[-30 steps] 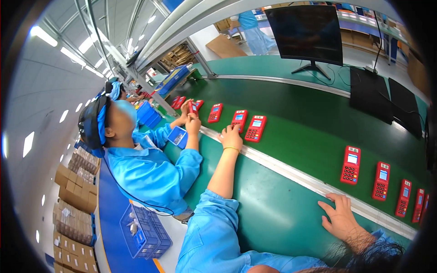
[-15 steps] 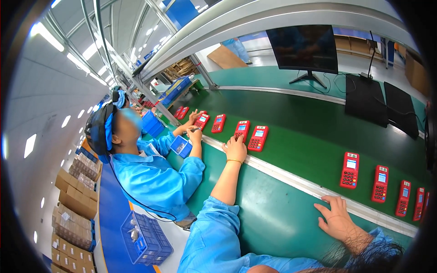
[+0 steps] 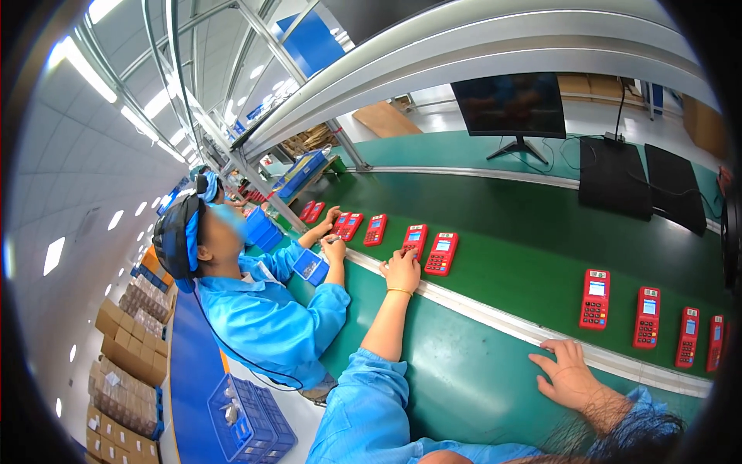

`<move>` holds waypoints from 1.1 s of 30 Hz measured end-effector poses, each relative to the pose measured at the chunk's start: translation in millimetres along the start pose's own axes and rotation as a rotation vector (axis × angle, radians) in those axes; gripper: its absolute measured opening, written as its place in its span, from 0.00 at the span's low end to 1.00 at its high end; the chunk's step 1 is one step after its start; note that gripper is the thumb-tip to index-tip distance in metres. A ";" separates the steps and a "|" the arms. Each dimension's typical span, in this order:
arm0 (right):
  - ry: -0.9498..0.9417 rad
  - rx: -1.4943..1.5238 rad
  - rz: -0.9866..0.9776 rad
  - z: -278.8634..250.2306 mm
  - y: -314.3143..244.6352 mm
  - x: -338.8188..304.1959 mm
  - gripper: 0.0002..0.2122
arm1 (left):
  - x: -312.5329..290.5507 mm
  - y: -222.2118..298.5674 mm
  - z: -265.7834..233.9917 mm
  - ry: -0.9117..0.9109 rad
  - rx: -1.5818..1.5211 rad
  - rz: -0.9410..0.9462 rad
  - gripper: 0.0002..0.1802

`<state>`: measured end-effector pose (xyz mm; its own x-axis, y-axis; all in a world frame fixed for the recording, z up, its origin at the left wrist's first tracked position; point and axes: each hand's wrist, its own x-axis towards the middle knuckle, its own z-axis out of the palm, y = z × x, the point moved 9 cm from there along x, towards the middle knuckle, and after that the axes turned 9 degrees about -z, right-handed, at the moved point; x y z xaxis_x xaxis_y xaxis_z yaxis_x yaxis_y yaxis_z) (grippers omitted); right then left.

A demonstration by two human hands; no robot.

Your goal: The person presses buttons on the keypads of electronic handheld devices along an assembly line conveyor belt by hand.

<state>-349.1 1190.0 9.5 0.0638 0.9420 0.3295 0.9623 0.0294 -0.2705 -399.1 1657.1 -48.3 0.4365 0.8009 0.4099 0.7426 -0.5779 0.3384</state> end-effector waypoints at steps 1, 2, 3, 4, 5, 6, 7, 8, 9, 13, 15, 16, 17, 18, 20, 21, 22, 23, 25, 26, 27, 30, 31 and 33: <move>0.001 0.002 0.006 0.2 1.0 0.4 0.23 | 0.4 0.1 -0.7 0.003 -0.006 0.006 0.17; 0.010 -0.001 -0.005 -0.4 0.2 0.6 0.23 | 0.6 1.3 -2.1 -0.002 -0.002 0.012 0.17; 0.019 -0.005 -0.018 -0.7 -0.6 2.4 0.23 | 2.0 0.9 -2.8 -0.009 -0.014 0.011 0.17; 0.020 -0.002 -0.012 -0.1 0.0 4.1 0.23 | 3.2 0.4 -3.4 -0.017 -0.025 0.009 0.17; 0.020 -0.008 -0.017 0.6 -0.5 6.1 0.23 | 4.2 0.4 -4.1 -0.021 -0.023 0.014 0.17; 0.019 -0.015 -0.022 0.7 -0.8 6.9 0.23 | 4.4 0.7 -4.2 -0.024 -0.028 0.018 0.17; 0.019 -0.013 -0.018 1.1 -0.3 7.2 0.23 | 4.5 1.4 -4.0 -0.027 -0.033 0.023 0.17; 0.019 -0.013 -0.019 1.5 -0.3 7.4 0.23 | 4.5 2.2 -3.5 -0.031 -0.032 0.026 0.17; 0.021 -0.014 -0.020 2.1 -0.7 8.7 0.23 | 5.7 2.1 -2.6 -0.038 -0.026 0.031 0.17; 0.015 -0.015 -0.024 4.8 -1.0 13.2 0.23 | 7.7 0.5 -1.5 -0.028 0.000 0.058 0.17; 0.014 -0.010 -0.028 5.7 -1.5 15.4 0.23 | 8.4 -0.7 -0.7 -0.031 0.004 0.059 0.17; 0.013 -0.010 -0.027 6.4 -1.7 16.5 0.23 | 9.2 -0.4 -0.7 -0.033 0.005 0.062 0.16; 0.014 -0.006 -0.022 7.1 -1.4 17.5 0.23 | 10.0 -0.6 -0.8 -0.034 0.005 0.062 0.16; 0.014 -0.001 -0.016 8.1 -1.1 18.1 0.23 | 9.9 0.5 -1.6 -0.034 -0.002 0.078 0.16; 0.009 -0.001 -0.014 9.6 0.1 20.3 0.23 | 11.3 0.7 -2.7 -0.038 -0.008 0.094 0.16; 0.007 -0.008 -0.007 9.5 0.6 20.3 0.23 | 13.7 -0.2 -3.2 -0.050 -0.038 0.075 0.17; 0.003 -0.010 0.004 9.9 1.4 20.3 0.23 | 16.4 -1.9 -3.1 -0.063 -0.069 0.056 0.17; 0.001 -0.006 0.006 10.6 1.7 20.7 0.23 | 20.6 -5.1 -0.5 -0.073 -0.076 0.062 0.17; -0.003 -0.004 0.008 11.5 2.6 22.2 0.23 | 33.7 -32.4 -19.4 0.232 0.113 -0.023 0.19; -0.005 -0.002 0.003 12.0 2.4 22.5 0.23 | 40.8 -49.9 -17.0 0.240 0.183 -0.090 0.20; -0.005 0.002 -0.005 13.1 2.3 23.7 0.23 | 47.9 -70.3 -15.1 0.250 0.256 -0.157 0.22; -0.014 0.012 0.000 14.4 2.2 24.4 0.22 | 61.1 -98.8 4.2 0.137 0.247 -0.225 0.29; -0.016 0.010 0.010 14.7 3.0 24.2 0.22 | 63.5 -101.1 8.9 0.120 0.229 -0.231 0.32; -0.018 0.010 0.005 15.3 4.1 24.4 0.22 | 76.0 -103.7 21.5 0.030 0.214 -0.236 0.34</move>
<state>-347.6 1218.2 2.6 0.0641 0.9480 0.3117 0.9592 0.0277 -0.2815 -432.0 1781.3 -70.5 0.2269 0.9019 0.3676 0.9129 -0.3284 0.2424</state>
